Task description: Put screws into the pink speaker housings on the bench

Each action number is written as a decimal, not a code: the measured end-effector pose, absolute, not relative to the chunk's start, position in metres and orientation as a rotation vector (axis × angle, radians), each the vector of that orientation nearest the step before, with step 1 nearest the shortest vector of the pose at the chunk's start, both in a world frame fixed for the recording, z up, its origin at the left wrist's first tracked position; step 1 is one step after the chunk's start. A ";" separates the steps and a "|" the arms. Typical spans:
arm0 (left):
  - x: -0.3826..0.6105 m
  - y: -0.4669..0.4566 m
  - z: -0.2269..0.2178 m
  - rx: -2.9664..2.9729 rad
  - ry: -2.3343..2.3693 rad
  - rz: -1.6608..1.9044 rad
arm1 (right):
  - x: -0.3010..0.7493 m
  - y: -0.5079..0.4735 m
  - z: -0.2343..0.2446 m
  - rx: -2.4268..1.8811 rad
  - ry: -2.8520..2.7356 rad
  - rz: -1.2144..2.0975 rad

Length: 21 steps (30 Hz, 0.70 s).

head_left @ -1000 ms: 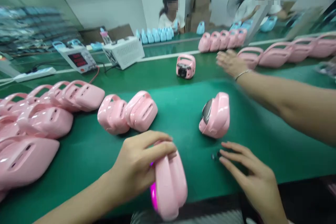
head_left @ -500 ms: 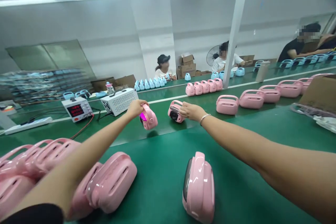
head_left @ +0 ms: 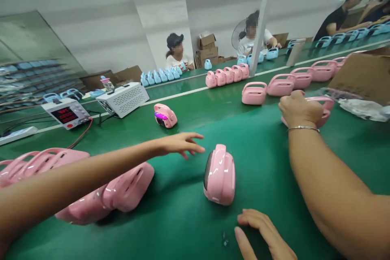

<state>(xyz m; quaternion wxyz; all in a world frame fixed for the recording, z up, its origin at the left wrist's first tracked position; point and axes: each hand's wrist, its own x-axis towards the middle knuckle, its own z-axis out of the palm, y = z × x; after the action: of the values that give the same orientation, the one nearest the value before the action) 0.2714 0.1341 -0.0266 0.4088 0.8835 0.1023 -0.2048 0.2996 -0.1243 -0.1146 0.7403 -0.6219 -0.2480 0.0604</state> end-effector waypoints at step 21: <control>0.228 0.019 -0.057 1.677 0.490 -0.180 | 0.194 -0.130 -0.146 -1.736 -0.411 -0.053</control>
<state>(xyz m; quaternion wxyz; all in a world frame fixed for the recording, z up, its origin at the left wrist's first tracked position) 0.2283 0.0192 -0.0569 0.6387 0.7347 0.2148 -0.0788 0.1937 -0.1296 -0.1463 0.6275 -0.7573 -0.1795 -0.0233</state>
